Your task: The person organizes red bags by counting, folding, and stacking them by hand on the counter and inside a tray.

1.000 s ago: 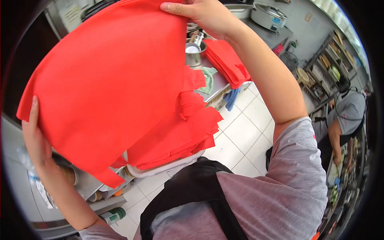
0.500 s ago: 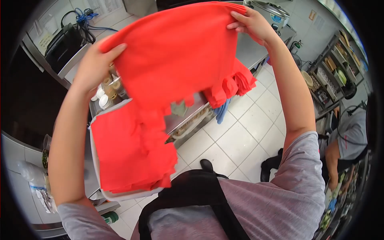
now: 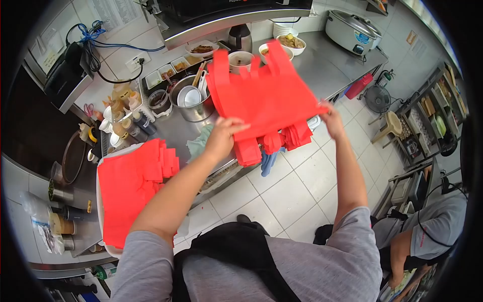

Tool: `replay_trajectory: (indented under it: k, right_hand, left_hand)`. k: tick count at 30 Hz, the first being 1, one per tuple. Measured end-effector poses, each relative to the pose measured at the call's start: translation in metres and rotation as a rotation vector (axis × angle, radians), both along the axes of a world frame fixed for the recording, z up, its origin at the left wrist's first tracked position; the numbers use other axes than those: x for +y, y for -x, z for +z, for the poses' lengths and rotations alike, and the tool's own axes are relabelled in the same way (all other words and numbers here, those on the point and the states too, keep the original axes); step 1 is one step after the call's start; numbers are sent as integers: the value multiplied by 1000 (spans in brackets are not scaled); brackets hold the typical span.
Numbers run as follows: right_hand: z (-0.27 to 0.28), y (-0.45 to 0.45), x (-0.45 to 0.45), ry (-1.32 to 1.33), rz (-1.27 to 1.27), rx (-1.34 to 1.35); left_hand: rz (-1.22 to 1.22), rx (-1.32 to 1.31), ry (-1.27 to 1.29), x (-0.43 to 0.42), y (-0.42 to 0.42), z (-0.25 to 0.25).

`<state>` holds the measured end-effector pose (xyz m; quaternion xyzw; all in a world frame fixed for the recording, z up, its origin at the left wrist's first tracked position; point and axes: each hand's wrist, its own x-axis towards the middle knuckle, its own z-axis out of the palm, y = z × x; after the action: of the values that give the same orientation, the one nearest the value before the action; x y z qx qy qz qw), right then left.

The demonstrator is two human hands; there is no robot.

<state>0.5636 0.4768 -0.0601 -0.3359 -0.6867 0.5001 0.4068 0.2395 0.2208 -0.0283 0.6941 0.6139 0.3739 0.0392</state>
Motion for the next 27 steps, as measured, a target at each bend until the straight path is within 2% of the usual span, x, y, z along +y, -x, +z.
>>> replay_trajectory:
  k: [2,4,6,9,11,13,15,17,18,19,21,22,23,24,25,26,27]
  right_hand:
    - [-41,-10,-9,-72,26,-143]
    - [-48,-12,-22,7,40,-87]
    - [-46,-13,-31,99,58,-29]
    - [-28,-19,-46,62,-50,-110]
    - [-26,-29,-47,-79,-151,-152]
    - [-24,-37,-59,-29,-293,-70]
    - [-17,-32,-94,-24,-402,-101]
    - [-26,-26,-125,-35,-488,-159]
    - [-24,-9,-150,-97,-536,-141]
    - [-21,14,-172,-92,-493,-148]
    - [-13,56,-224,-22,-488,-146]
    - [-2,86,-254,-15,-364,-110]
    - [-12,107,-265,-155,-247,-149]
    - [4,136,-296,-274,-135,-203]
    - [27,168,-331,-252,-38,-190]
    - [40,195,-355,-398,119,-127]
    - [57,218,-381,-425,211,-136]
  left_hand:
    - [22,-31,67,-6,-3,-33]
    - [52,-14,178,-15,-6,-36]
    - [70,24,166,-21,-6,-33]
    - [63,122,174,-43,-1,-12]
    - [69,168,207,-73,7,18]
    - [20,364,110,-120,24,58]
    - [168,376,95,-179,56,86]
    - [437,344,40,-248,103,101]
    - [568,238,40,-285,127,105]
    - [693,132,36,-325,150,107]
    - [856,56,235,-403,190,88]
    - [879,47,247,-434,197,77]
    - [911,15,360,-462,201,65]
    - [936,-20,473,-484,202,54]
    - [944,-33,480,-499,200,43]
    - [952,-73,538,-507,195,33]
    - [956,-113,594,-512,192,27]
